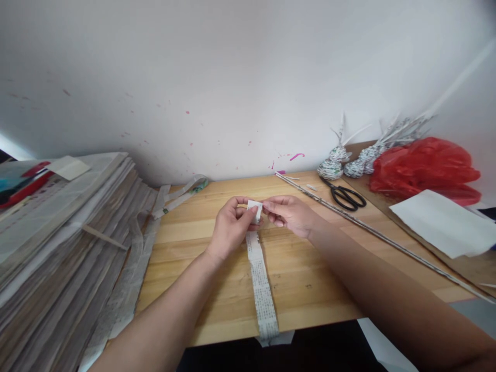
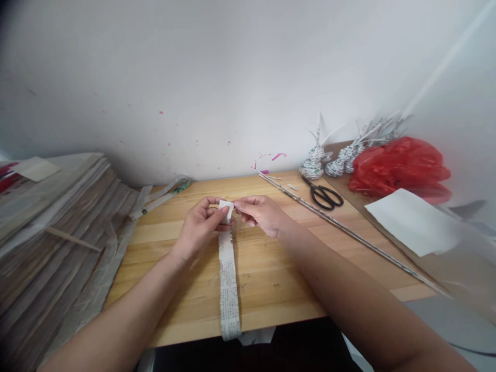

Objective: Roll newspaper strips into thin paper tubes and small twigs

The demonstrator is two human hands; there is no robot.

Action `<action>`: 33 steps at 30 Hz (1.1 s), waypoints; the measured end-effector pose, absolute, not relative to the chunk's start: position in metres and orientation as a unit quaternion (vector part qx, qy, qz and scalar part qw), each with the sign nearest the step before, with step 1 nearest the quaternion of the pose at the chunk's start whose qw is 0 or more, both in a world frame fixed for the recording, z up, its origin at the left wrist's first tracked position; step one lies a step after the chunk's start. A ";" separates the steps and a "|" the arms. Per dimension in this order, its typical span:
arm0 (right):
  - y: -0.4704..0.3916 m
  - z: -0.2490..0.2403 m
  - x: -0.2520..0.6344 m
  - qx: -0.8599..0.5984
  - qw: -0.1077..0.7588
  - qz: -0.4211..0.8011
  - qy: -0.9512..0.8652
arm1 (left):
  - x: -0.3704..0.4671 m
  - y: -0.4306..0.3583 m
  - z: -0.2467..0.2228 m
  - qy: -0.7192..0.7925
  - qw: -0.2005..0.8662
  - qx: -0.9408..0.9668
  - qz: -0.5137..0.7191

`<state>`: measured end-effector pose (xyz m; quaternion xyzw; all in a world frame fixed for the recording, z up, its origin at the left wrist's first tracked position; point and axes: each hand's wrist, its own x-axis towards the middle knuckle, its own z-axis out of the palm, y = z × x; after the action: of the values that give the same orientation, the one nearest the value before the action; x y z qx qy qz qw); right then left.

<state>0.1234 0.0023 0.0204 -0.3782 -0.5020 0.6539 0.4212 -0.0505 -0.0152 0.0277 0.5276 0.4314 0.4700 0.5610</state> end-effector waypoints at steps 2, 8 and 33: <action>0.001 0.021 0.122 -0.379 0.420 0.652 -0.505 | -0.050 -0.016 0.027 0.428 0.564 0.530 0.466; -0.001 0.023 0.116 -0.400 0.430 0.633 -0.505 | -0.050 -0.016 0.028 0.427 0.554 0.545 0.463; -0.002 0.026 0.114 -0.469 0.461 0.519 -0.546 | -0.047 -0.015 0.023 0.432 0.572 0.528 0.455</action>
<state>0.1139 -0.0024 0.0257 -0.4688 -0.5463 0.5186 0.4614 -0.0470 -0.0150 0.0226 0.5280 0.4317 0.4554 0.5723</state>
